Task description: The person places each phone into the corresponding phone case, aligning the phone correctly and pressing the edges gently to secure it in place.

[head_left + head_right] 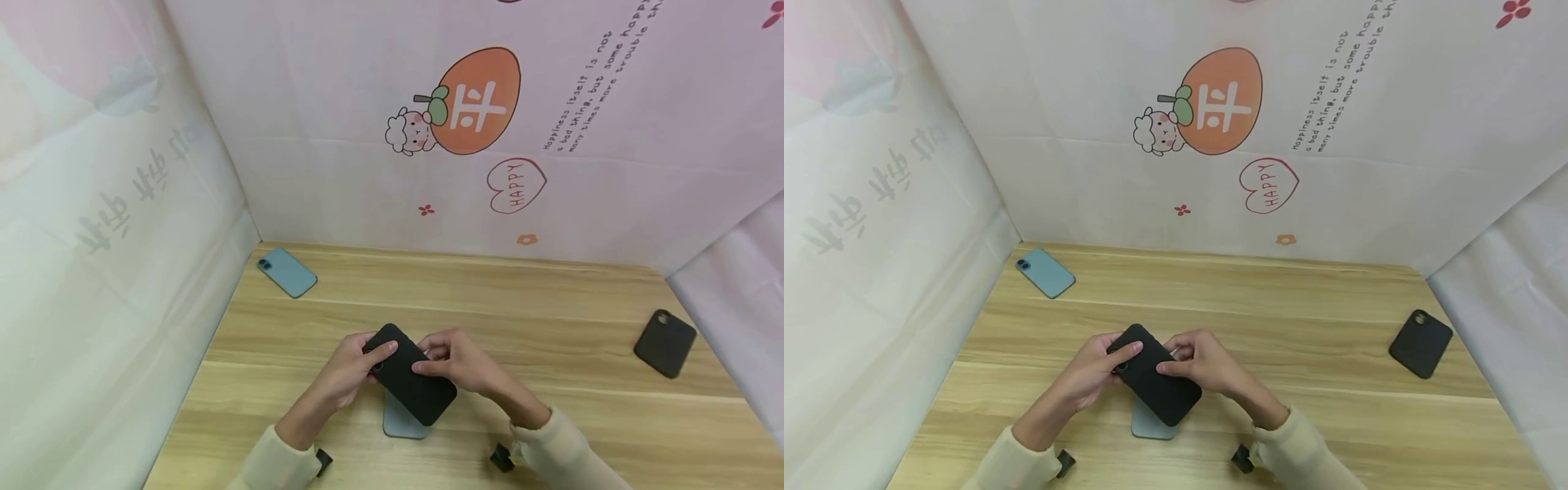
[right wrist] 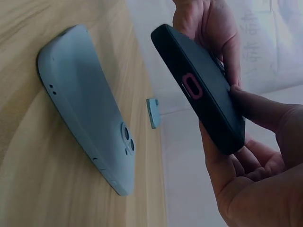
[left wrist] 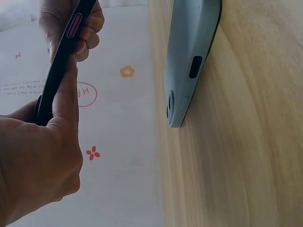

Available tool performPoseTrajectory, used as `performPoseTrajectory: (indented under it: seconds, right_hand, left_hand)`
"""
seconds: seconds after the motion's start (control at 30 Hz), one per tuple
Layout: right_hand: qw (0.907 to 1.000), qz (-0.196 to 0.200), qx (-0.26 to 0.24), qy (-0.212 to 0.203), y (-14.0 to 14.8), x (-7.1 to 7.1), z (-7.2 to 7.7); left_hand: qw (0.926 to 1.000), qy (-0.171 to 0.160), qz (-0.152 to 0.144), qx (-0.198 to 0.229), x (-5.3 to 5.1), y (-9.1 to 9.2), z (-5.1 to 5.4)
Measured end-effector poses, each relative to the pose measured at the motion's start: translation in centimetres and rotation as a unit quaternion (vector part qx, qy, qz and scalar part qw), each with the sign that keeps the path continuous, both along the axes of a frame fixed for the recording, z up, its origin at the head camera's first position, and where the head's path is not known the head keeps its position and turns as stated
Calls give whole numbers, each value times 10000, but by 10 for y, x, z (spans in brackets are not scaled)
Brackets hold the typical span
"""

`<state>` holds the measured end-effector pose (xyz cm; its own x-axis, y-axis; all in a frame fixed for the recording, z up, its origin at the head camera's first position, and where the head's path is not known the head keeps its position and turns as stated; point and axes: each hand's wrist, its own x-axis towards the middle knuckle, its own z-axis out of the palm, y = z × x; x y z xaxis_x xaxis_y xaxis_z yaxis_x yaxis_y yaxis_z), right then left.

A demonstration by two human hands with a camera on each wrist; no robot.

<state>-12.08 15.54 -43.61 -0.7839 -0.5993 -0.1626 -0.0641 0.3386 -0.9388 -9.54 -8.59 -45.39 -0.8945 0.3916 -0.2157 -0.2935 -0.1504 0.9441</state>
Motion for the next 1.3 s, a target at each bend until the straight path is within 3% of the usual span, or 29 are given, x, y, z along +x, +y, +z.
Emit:
performPoseTrajectory:
  seconds: [0.23,0.57,0.93,1.2,1.3]
  right_hand:
    - [9954,-565,-433,-646,9,6,-5]
    - [9820,-1333,-750,-1107,38,13,-9]
    - [9764,-1440,-826,-1383,72,24,-19]
    - [9785,-1548,-280,-1334,95,37,-32]
    - [9783,-1567,-291,-1324,100,40,-39]
  left_hand:
    - [9995,-229,189,139,-2,10,-5]
    - [9990,-423,75,-152,-3,36,-11]
    - [9973,-238,-294,-622,-8,70,-17]
    - [9927,-124,-608,-1038,-7,96,-20]
    - [9898,-94,-712,-1232,-6,101,-20]
